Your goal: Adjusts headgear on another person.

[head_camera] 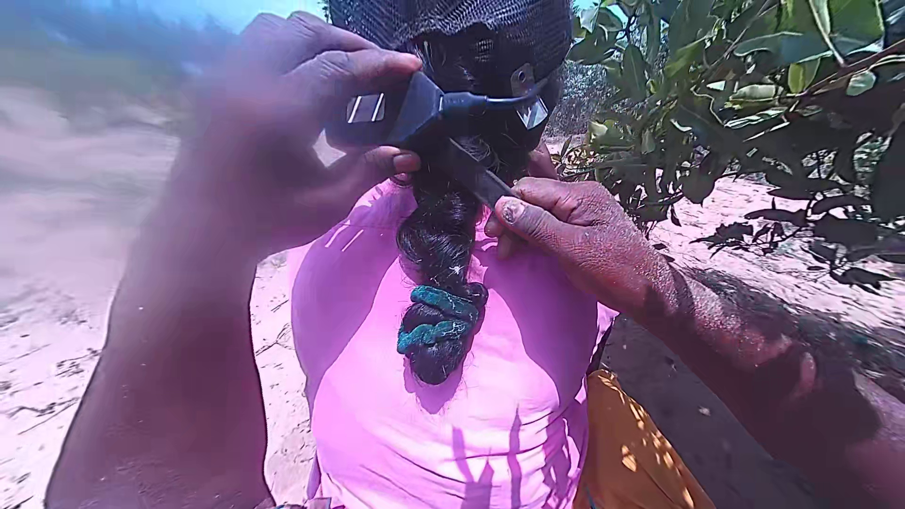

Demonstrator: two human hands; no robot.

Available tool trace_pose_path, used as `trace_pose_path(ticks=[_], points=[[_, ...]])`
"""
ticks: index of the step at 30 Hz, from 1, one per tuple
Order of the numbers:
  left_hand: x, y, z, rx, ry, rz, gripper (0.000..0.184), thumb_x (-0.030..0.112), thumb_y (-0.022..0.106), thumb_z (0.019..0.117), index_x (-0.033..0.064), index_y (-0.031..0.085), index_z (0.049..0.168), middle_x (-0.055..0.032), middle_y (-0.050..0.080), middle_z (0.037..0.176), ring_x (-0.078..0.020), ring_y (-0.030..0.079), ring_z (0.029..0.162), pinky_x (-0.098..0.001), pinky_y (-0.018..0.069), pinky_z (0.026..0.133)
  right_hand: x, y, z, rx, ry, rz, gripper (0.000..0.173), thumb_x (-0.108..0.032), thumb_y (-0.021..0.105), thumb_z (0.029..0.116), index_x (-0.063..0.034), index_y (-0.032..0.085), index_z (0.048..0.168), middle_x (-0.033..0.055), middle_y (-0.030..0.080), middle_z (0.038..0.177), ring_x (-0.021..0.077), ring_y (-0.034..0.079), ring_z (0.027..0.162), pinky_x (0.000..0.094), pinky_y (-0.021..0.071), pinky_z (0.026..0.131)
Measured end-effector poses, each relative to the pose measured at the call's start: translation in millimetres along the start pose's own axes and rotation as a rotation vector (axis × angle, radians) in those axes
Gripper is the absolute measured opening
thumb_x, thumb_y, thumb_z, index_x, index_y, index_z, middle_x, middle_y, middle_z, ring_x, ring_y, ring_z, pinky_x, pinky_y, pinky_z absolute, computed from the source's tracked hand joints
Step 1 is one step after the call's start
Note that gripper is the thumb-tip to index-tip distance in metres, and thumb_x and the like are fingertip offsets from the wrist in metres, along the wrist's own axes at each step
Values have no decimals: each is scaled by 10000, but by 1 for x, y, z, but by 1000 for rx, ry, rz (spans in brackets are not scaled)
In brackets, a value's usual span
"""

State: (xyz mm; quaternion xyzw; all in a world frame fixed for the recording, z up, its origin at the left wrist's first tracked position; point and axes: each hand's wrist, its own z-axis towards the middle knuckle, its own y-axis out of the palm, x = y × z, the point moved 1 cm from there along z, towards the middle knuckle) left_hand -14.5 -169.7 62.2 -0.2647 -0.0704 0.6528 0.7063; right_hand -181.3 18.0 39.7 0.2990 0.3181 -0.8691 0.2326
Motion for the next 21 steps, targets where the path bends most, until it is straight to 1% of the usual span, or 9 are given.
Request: trace_pose_path(ticks=[3,5,6,8,11,13,16,17,21], points=[[1,2,-2,-7,3,47,501,290,595,989,-45,593,1362,-315,583,1324,-458,541,1241,-553,386,1063,7,2,-12,-59,-129,-87,114,9,597,998,48,667,1078,40,711,853,45,669,781,196,562,760],[0,6,-5,-10,36,86,462,245,609,980,-31,599,1351,-311,599,1302,-477,551,1235,-570,393,1063,21,1,-20,-104,-231,-179,148,-114,608,1026,-36,699,1113,-4,720,854,53,671,781,219,563,718],[1,8,-7,-11,48,106,450,219,617,969,-23,603,1348,-311,600,1295,-492,547,1233,-583,395,1055,24,1,-21,-114,-247,-211,166,-139,611,1029,-55,705,1136,-13,726,880,58,680,817,233,571,746],[2,15,-10,-2,62,140,443,195,632,954,-3,608,1349,-296,603,1290,-501,541,1225,-587,406,1029,25,0,-22,-114,-231,-225,155,-138,602,1033,-60,712,1108,-12,723,890,66,676,826,243,566,750],[-1,24,-13,30,61,137,443,183,639,944,8,607,1350,-284,606,1285,-496,538,1236,-582,410,1041,31,-6,-18,-81,-236,-146,145,-99,590,1032,-11,702,1059,28,724,840,86,679,759,250,567,698],[-2,29,-13,50,53,125,446,198,633,951,7,602,1353,-284,608,1290,-497,549,1227,-585,429,1015,32,-11,-15,-63,-229,-128,171,-99,558,1043,-17,702,1001,26,710,807,76,667,723,242,562,678],[-2,36,-9,77,61,90,448,163,632,938,-8,604,1351,-294,612,1277,-504,563,1203,-580,435,1004,11,-13,-17,-38,-123,-215,282,-139,482,1080,-60,669,885,-42,650,736,-11,552,642,179,431,602],[-3,38,-7,80,63,75,451,155,632,936,-10,602,1354,-294,611,1277,-499,564,1197,-573,435,1005,10,-16,-16,-29,-116,-212,296,-147,473,1085,-63,663,874,-47,650,727,-17,547,631,168,429,590],[-6,44,-2,81,54,23,466,179,639,955,-4,596,1381,-291,606,1295,-478,565,1207,-547,428,1032,16,-26,-8,-3,-143,-233,283,-174,469,1072,-97,677,896,-71,681,766,-18,616,716,209,497,699]])
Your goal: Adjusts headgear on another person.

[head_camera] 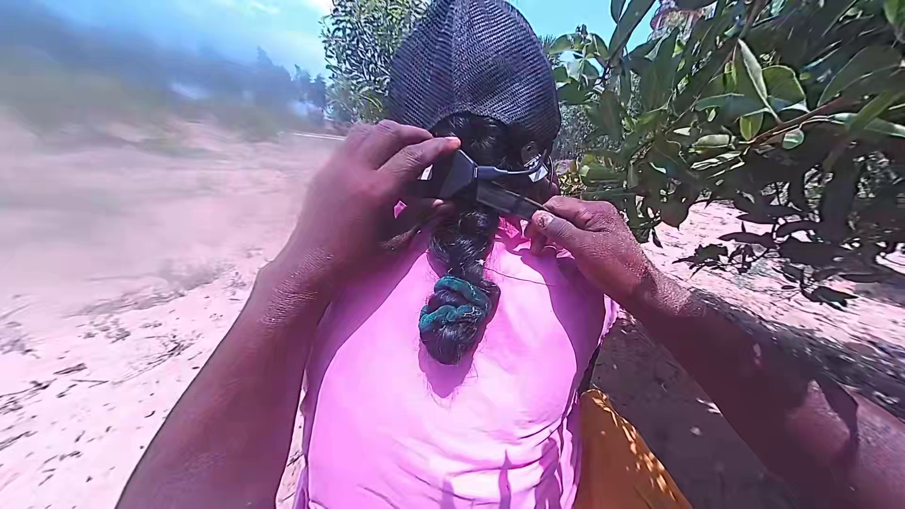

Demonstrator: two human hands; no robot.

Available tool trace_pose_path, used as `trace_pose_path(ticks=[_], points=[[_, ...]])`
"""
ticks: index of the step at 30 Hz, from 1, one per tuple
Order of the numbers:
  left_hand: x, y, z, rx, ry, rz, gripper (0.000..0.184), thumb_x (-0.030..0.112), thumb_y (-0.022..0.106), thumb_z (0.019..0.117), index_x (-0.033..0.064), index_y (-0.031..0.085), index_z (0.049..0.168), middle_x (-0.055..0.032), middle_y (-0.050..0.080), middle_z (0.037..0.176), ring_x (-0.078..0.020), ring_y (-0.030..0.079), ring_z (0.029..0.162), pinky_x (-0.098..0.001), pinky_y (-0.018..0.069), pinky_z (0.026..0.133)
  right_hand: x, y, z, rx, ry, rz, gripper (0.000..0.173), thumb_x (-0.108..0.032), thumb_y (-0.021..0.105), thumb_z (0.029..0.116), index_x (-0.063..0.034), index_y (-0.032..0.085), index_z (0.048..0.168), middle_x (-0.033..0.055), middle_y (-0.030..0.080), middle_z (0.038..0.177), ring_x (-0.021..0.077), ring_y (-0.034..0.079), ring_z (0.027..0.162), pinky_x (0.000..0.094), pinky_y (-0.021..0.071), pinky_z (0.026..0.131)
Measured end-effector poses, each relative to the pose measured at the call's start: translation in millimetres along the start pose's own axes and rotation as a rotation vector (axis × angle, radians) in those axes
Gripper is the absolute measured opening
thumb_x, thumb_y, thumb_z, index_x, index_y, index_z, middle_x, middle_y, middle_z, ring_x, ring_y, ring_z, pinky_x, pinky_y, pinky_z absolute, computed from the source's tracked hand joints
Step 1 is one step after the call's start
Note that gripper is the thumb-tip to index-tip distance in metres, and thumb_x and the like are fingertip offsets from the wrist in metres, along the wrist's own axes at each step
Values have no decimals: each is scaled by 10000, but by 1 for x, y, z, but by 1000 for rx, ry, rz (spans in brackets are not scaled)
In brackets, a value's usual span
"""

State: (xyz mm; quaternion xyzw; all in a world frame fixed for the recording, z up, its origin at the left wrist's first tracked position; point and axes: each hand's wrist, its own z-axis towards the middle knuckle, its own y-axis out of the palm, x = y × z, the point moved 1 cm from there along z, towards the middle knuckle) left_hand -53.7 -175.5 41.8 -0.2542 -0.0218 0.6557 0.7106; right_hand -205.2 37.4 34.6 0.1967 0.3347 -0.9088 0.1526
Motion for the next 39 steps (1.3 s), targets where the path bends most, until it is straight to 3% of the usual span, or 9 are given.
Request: trace_pose_path(ticks=[6,15,18,21,24,28,31,34,39], points=[[-10,5,4,1,-24,-64,505,286,591,1008,-5,567,1420,-280,588,1318,-423,552,1225,-500,411,1055,-3,2,-5,-34,-45,-102,276,-204,483,1083,-77,683,943,-30,652,750,10,590,658,204,472,602],[-7,2,5,8,-56,-117,502,281,593,995,-15,575,1400,-282,567,1315,-364,540,1232,-450,401,1065,0,3,-5,6,-88,-118,273,-201,484,1085,-72,698,975,-42,654,800,-20,598,732,187,485,682],[-7,-4,0,8,-67,-101,541,348,561,1006,-24,566,1400,-302,552,1333,-373,535,1247,-466,404,1068,4,1,-3,132,-71,-81,368,-220,412,1103,-8,705,1172,76,712,1067,76,655,979,294,518,883],[-9,-9,-7,16,-82,-109,594,419,554,1011,-19,546,1411,-290,537,1362,-317,537,1255,-424,405,1072,6,-2,5,124,-55,-116,423,-191,404,1102,21,541,1442,196,589,1404,225,603,1260,386,479,1065],[-14,-10,-14,17,-29,-98,599,465,552,1016,29,539,1427,-250,533,1359,-252,523,1269,-359,393,1087,-2,5,10,71,-139,-255,473,-137,481,1057,59,477,1488,269,485,1504,349,564,1289,446,475,1042],[-4,-9,-28,13,29,23,505,371,612,988,99,583,1412,-248,566,1338,-405,531,1244,-513,402,1046,-11,12,6,-99,-104,-382,584,-112,558,1018,-34,396,1573,252,338,1626,405,405,1456,495,414,1122],[18,-3,-29,5,37,100,397,265,576,1001,82,647,1346,-266,581,1296,-479,514,1209,-591,370,996,7,6,-6,-180,-160,-469,434,-47,622,939,-34,632,1372,225,554,1458,418,524,1324,559,463,1010],[28,2,-31,33,60,95,315,204,572,1023,76,700,1280,-263,595,1283,-463,518,1212,-564,374,1014,14,-7,-15,-45,-243,-492,239,-33,595,951,-21,758,1125,154,730,1104,314,683,1044,472,552,864],[18,3,-33,221,-87,-327,436,88,592,971,-5,575,1397,-204,463,1454,-211,444,1379,-283,367,1150,-21,-7,-8,126,-532,-581,234,-81,553,1015,13,730,1136,185,693,1222,272,641,1169,348,511,988]])
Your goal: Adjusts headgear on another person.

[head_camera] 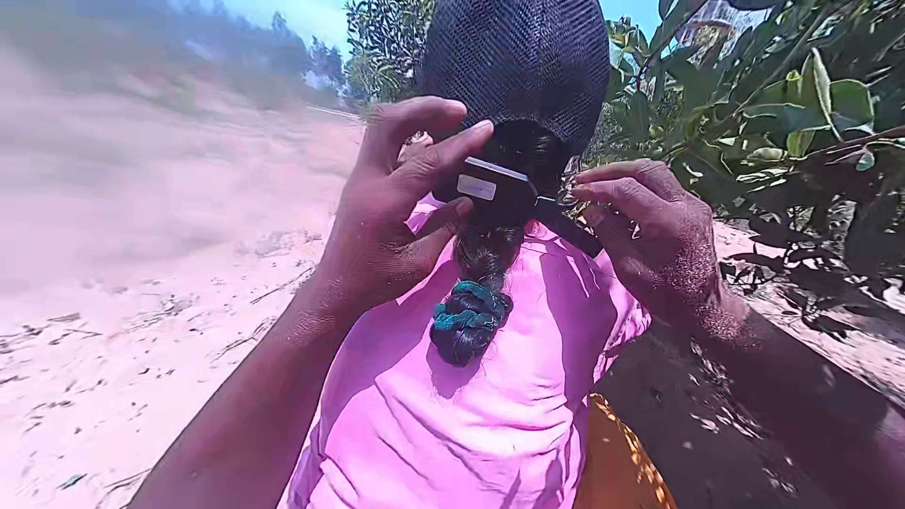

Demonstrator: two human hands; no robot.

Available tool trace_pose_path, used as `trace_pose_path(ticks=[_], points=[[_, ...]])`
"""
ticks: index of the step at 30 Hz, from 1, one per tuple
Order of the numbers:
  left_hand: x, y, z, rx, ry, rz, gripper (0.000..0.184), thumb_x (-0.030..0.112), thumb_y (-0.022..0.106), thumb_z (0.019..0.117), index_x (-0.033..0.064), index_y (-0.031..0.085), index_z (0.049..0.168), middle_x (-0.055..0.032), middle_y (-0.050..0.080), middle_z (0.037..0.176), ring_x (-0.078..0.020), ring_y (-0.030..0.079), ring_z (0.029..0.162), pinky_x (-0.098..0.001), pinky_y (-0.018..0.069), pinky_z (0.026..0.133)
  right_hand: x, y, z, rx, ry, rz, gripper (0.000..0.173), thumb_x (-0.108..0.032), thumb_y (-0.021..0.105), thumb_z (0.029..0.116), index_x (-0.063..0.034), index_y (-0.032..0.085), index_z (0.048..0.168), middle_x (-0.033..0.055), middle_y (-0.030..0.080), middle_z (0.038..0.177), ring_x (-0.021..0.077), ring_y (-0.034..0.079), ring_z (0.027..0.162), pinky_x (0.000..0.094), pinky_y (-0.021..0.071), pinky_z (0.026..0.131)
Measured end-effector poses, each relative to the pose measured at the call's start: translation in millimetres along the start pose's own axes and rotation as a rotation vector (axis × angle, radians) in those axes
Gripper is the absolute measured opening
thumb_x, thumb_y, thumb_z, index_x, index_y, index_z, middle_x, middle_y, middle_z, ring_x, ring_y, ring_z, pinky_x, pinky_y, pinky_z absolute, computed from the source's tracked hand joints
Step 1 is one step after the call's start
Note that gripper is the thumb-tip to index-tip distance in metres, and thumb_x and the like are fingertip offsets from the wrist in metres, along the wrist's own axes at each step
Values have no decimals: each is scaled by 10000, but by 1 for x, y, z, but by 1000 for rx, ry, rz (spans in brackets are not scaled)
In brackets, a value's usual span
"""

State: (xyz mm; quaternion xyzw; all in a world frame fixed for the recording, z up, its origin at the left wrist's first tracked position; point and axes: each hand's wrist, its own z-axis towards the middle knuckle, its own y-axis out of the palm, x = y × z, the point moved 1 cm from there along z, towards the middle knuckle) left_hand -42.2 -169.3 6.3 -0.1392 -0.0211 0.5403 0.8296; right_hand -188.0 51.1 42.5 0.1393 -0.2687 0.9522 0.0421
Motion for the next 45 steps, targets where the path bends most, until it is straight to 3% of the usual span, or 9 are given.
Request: trace_pose_path(ticks=[6,11,17,21,25,28,31,36,45], points=[[-12,0,3,204,-605,-598,467,43,497,974,65,437,1437,3,612,1230,-109,685,1039,-308,607,891,-22,24,32,-126,-166,-149,391,-167,654,986,-13,641,1344,211,600,1391,378,562,1279,443,482,1028],[-7,-2,23,315,-592,-861,368,30,376,1018,65,490,1367,-9,660,1118,-144,702,1011,-328,598,916,-21,40,67,-91,-53,-276,566,-287,730,928,-27,588,1409,238,606,1342,426,605,1127,509,505,809],[-17,-6,37,496,-619,-966,158,-44,371,1034,10,512,1081,-104,736,1007,-189,745,927,-339,611,877,-10,15,110,-200,318,297,486,-127,729,895,-75,510,1326,-31,670,1115,8,673,891,190,577,796],[-19,-1,34,458,-713,-922,228,-4,416,1046,-1,527,1245,-81,660,1027,-153,710,886,-303,610,809,3,4,114,-141,485,391,364,-17,615,950,-107,493,1281,-78,692,955,22,698,762,198,601,686],[-20,5,36,472,-726,-1004,275,3,423,1061,24,480,1329,-106,672,1081,-157,716,901,-291,603,809,4,8,111,-252,334,202,428,-221,642,987,-86,503,1369,-19,641,1158,16,663,881,208,577,755],[-20,5,40,490,-686,-1082,271,27,397,1071,10,474,1330,-117,673,1085,-175,722,931,-306,605,839,-11,19,115,-327,198,-211,649,-433,671,964,-45,518,1462,184,599,1328,279,624,1080,478,495,898],[-18,7,46,501,-671,-1118,226,37,385,1081,6,478,1285,-119,704,1043,-163,729,918,-286,600,838,-22,27,123,-353,256,-360,586,-364,677,965,-16,546,1418,269,552,1341,438,576,1161,648,425,910],[-17,5,51,466,-641,-871,129,-26,469,1024,-17,570,1104,-68,687,960,-99,688,848,-232,578,761,6,9,138,-356,313,87,272,-243,741,891,-166,711,1150,-92,713,1023,-44,673,870,179,574,799],[-23,-6,62,152,-343,-80,300,140,649,944,-25,668,1194,-147,675,1101,-170,616,1032,-336,473,913,-2,-6,158,-450,400,179,146,-202,731,919,-152,756,1054,-105,743,915,-38,695,822,173,591,759]])
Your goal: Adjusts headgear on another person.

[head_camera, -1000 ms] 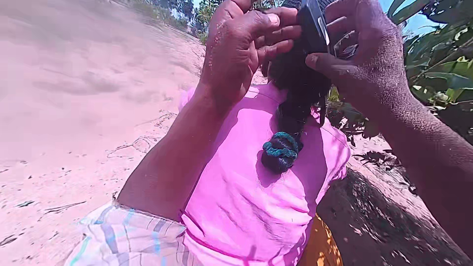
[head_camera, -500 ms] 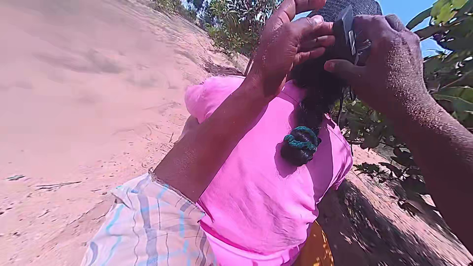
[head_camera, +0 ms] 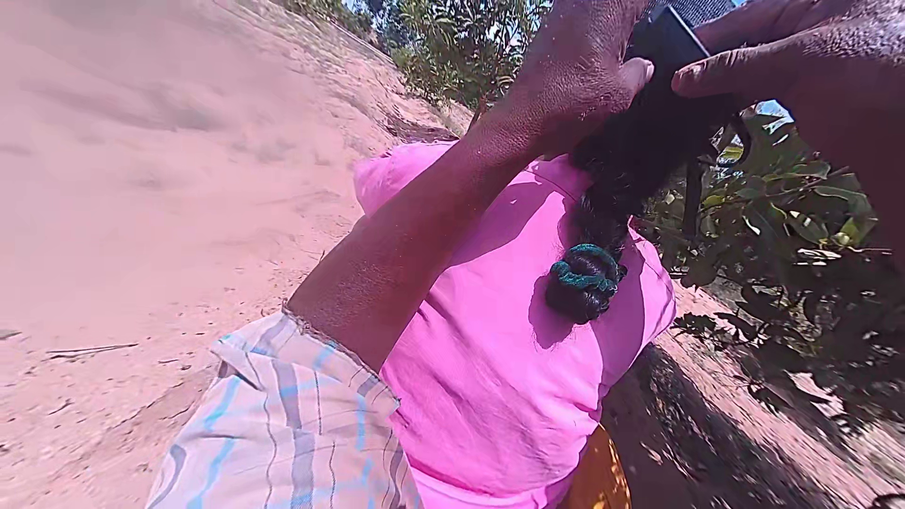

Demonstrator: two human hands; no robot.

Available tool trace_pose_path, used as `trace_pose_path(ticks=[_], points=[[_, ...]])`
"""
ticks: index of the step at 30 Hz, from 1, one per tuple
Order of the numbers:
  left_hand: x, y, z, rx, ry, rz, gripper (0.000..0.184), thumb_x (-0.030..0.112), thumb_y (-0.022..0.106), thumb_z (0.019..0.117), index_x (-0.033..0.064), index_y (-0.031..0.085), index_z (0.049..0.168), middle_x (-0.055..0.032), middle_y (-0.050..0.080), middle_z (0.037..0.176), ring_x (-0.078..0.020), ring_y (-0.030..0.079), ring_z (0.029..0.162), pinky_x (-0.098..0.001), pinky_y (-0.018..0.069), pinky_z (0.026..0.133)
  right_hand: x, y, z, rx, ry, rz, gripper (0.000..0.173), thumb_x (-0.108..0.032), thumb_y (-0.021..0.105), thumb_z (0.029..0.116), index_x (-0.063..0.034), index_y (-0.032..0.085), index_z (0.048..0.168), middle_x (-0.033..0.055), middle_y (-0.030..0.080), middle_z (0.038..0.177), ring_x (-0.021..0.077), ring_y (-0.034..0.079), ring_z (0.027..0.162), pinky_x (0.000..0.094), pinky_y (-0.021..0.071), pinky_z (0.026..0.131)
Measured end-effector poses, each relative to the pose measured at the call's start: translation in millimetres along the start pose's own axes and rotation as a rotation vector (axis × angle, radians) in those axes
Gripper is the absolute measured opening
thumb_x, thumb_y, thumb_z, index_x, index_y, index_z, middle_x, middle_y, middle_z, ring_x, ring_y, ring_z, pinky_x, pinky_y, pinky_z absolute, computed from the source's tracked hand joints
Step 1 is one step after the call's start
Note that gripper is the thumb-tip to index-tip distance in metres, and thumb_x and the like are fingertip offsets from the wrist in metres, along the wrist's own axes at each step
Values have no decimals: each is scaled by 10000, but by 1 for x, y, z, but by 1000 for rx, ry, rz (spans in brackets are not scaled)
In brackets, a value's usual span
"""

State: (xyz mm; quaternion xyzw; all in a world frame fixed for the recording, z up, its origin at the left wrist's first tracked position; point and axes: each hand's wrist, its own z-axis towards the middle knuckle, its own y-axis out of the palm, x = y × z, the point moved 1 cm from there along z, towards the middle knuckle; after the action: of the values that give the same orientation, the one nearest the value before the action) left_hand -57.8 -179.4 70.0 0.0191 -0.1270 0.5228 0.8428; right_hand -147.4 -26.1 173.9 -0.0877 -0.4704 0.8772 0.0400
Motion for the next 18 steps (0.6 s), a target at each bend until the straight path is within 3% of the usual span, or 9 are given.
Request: trace_pose_path(ticks=[2,5,6,8,9,11,13,16,18], points=[[-4,-2,11,-128,72,97,372,173,615,977,84,644,1337,-108,684,1233,-179,619,1175,-393,457,1023,-2,-1,3,-2,-4,-15,148,-209,729,919,-151,756,1053,-103,737,912,-47,687,822,165,584,765],[-13,0,22,-97,213,206,317,235,589,1012,124,691,1291,-115,714,1176,-248,656,1127,-468,470,977,-7,3,4,99,-23,-125,153,-243,737,919,-155,744,1044,-102,717,911,-59,665,815,160,564,761],[-16,0,25,-74,219,222,310,252,579,1022,116,703,1272,-126,721,1154,-267,665,1105,-481,474,964,-10,5,-1,163,-36,-251,222,-302,720,939,-161,734,1109,-73,706,1004,-27,650,897,204,539,817],[-18,-2,27,-34,148,215,306,291,582,1026,92,723,1210,-115,728,1074,-250,676,1030,-479,482,928,-19,11,-16,233,-86,-508,431,-369,608,998,-87,659,1320,162,620,1341,279,564,1255,513,421,1028],[-19,-5,28,-7,82,199,299,316,601,1016,80,734,1143,-94,719,990,-221,669,951,-461,489,884,-20,14,-23,269,-119,-607,464,-396,565,1012,-58,642,1321,233,592,1369,390,527,1304,600,392,1034],[-23,-11,26,33,-22,174,326,359,624,999,50,726,1006,-67,679,864,-177,637,831,-440,493,821,-17,18,-34,290,-112,-733,479,-413,529,1033,-2,637,1254,304,596,1274,499,552,1215,678,402,934],[-27,-15,23,74,-49,158,323,349,653,983,36,721,944,-44,641,794,-141,588,760,-404,465,781,-10,21,-37,258,-48,-770,460,-390,524,1053,42,643,1154,329,630,1151,537,593,1129,713,406,854],[-29,-18,19,89,-25,173,323,343,647,982,28,710,948,-24,607,772,-112,550,721,-375,459,757,-7,21,-39,264,-59,-762,441,-338,448,1092,58,629,1021,304,654,953,512,631,1000,656,416,781],[-29,-20,16,79,-6,194,345,360,625,994,26,699,951,-9,587,762,-96,533,704,-363,456,746,-6,19,-42,275,-99,-733,431,-319,433,1098,50,624,983,273,651,892,482,638,949,631,421,769]])
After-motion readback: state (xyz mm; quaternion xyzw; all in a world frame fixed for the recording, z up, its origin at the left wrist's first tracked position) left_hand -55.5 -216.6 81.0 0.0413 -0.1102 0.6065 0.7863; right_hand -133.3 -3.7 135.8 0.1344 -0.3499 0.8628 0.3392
